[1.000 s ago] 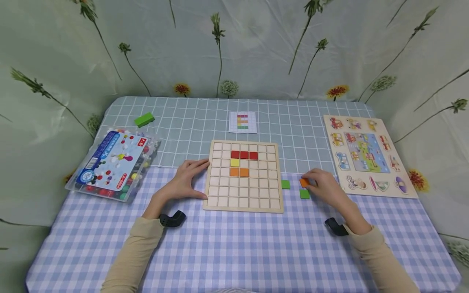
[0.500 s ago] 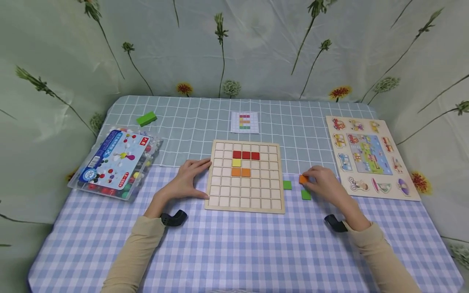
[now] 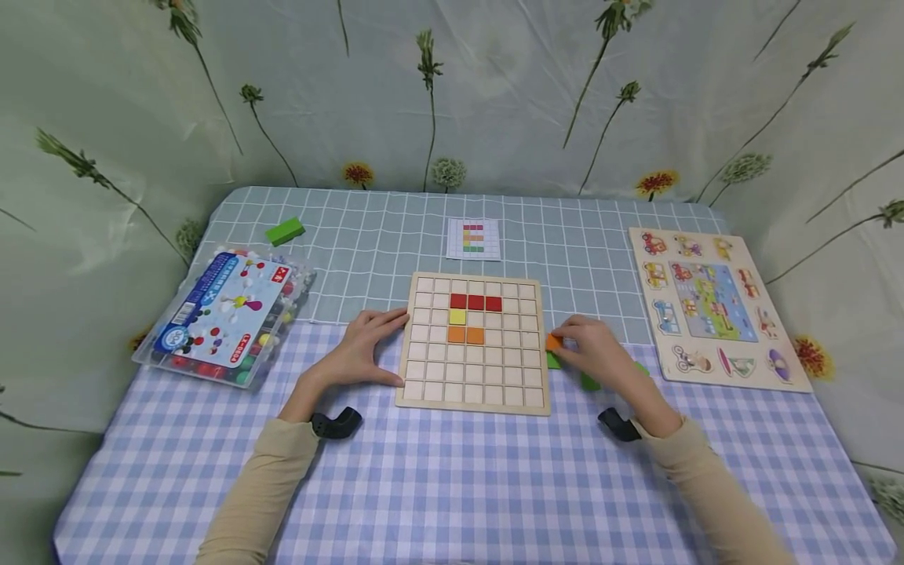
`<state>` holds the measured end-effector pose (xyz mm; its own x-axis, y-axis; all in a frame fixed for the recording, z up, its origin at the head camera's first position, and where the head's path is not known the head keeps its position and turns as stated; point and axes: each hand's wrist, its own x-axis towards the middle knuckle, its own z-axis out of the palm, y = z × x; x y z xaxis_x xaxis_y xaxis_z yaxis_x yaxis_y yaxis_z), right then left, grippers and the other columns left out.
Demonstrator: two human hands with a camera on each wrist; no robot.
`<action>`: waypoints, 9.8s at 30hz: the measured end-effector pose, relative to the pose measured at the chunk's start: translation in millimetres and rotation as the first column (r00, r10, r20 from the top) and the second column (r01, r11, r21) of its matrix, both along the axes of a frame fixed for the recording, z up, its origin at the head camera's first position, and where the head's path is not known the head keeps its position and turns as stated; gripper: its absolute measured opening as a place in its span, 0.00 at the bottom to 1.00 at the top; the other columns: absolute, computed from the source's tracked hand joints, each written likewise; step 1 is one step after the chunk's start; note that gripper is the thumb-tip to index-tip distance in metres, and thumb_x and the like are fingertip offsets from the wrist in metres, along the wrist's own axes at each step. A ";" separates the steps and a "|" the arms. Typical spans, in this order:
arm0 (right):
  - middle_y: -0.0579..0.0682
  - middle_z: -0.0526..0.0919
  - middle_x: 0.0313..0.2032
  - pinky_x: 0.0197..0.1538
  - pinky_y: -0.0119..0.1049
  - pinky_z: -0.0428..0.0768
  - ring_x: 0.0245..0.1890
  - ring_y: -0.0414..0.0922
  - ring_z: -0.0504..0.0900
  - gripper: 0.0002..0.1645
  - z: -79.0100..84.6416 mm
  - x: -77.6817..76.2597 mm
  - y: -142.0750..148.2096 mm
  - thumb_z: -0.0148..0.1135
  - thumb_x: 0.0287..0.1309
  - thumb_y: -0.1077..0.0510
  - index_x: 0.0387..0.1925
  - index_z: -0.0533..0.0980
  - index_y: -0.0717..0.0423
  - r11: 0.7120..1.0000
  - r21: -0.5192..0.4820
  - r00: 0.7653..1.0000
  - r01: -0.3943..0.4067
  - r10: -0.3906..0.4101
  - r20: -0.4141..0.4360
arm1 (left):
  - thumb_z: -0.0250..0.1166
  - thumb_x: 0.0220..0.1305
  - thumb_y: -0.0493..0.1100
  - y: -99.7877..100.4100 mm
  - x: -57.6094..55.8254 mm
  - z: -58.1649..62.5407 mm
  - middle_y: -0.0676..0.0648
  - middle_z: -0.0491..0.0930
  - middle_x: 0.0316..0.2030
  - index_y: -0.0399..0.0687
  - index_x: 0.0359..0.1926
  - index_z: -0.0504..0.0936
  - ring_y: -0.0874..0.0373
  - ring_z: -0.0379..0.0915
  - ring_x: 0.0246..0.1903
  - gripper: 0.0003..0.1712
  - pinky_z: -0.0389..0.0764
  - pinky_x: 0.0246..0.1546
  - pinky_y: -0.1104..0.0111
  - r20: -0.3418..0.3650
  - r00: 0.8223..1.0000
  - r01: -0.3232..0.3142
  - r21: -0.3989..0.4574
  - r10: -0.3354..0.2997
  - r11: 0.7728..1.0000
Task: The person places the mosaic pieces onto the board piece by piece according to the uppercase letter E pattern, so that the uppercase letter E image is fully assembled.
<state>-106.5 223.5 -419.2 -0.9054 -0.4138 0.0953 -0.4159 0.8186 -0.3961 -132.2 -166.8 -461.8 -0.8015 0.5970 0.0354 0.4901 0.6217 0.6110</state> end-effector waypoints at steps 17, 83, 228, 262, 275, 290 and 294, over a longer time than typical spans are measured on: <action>0.55 0.83 0.36 0.41 0.39 0.79 0.36 0.47 0.80 0.13 0.3 -18.4 -60.9 0.65 0.51 0.63 0.39 0.83 0.65 0.996 0.020 0.995 -0.090 0.089 0.052 | 0.78 0.35 0.57 -0.1 -0.2 -0.9 0.44 0.56 0.71 0.45 0.70 0.59 0.48 0.54 0.61 0.61 0.53 0.58 0.49 -0.010 1.000 -0.002 -0.007 0.002 1.000; 0.62 0.82 0.34 0.30 0.38 0.71 0.26 0.48 0.76 0.12 1.2 32.3 45.7 0.65 0.48 0.69 0.38 0.82 0.70 0.982 -0.009 0.980 0.187 -0.187 -0.069 | 0.79 0.35 0.58 2.5 -0.1 3.4 0.43 0.57 0.71 0.45 0.70 0.59 0.46 0.54 0.60 0.62 0.55 0.55 0.49 0.000 1.000 -0.010 -0.019 0.010 1.000; 0.61 0.84 0.38 0.45 0.46 0.79 0.40 0.54 0.82 0.20 -1.1 18.9 -9.6 0.71 0.44 0.65 0.42 0.81 0.68 0.996 0.071 0.998 0.059 -0.060 0.009 | 0.79 0.35 0.56 0.6 -0.9 1.1 0.43 0.57 0.71 0.44 0.70 0.60 0.46 0.54 0.60 0.61 0.55 0.57 0.48 -0.019 1.000 -0.003 -0.011 0.002 1.000; 0.54 0.82 0.32 0.38 0.38 0.79 0.33 0.47 0.80 0.12 4.5 22.2 -53.2 0.70 0.44 0.65 0.35 0.83 0.65 0.999 0.046 0.999 -0.028 0.029 -0.016 | 0.78 0.35 0.57 0.9 1.2 2.8 0.43 0.57 0.71 0.45 0.70 0.60 0.47 0.54 0.60 0.61 0.55 0.57 0.48 -0.006 1.000 0.000 -0.004 0.000 1.000; 0.50 0.82 0.32 0.39 0.33 0.79 0.34 0.42 0.78 0.10 3.7 27.9 -106.4 0.68 0.48 0.62 0.35 0.84 0.61 0.989 -0.006 0.989 -0.150 0.150 -0.012 | 0.78 0.35 0.59 -0.5 1.3 0.6 0.43 0.57 0.71 0.44 0.70 0.59 0.48 0.55 0.60 0.62 0.56 0.55 0.50 -0.017 1.000 0.004 0.003 -0.004 1.000; 0.48 0.81 0.33 0.37 0.31 0.77 0.33 0.40 0.76 0.10 -3.4 26.4 -124.1 0.69 0.47 0.61 0.36 0.85 0.58 0.992 0.023 0.992 -0.126 0.127 -0.007 | 0.78 0.35 0.58 1.0 0.4 2.3 0.44 0.57 0.71 0.45 0.70 0.60 0.48 0.54 0.60 0.61 0.55 0.55 0.50 -0.011 1.000 -0.009 -0.015 0.009 1.000; 0.49 0.81 0.33 0.36 0.31 0.77 0.33 0.41 0.76 0.10 -4.7 26.7 -126.2 0.69 0.47 0.61 0.35 0.85 0.58 0.992 0.016 0.992 -0.125 0.125 -0.015 | 0.78 0.35 0.58 1.1 0.5 2.6 0.44 0.57 0.71 0.45 0.70 0.60 0.48 0.55 0.60 0.61 0.55 0.55 0.50 -0.011 1.000 -0.006 -0.010 0.006 1.000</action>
<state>-79.9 97.3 -423.9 -0.8448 -0.5252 0.1023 -0.5215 0.7654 -0.3771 -131.7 -165.7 -459.2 -0.8048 0.5923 0.0379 0.4925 0.6309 0.5995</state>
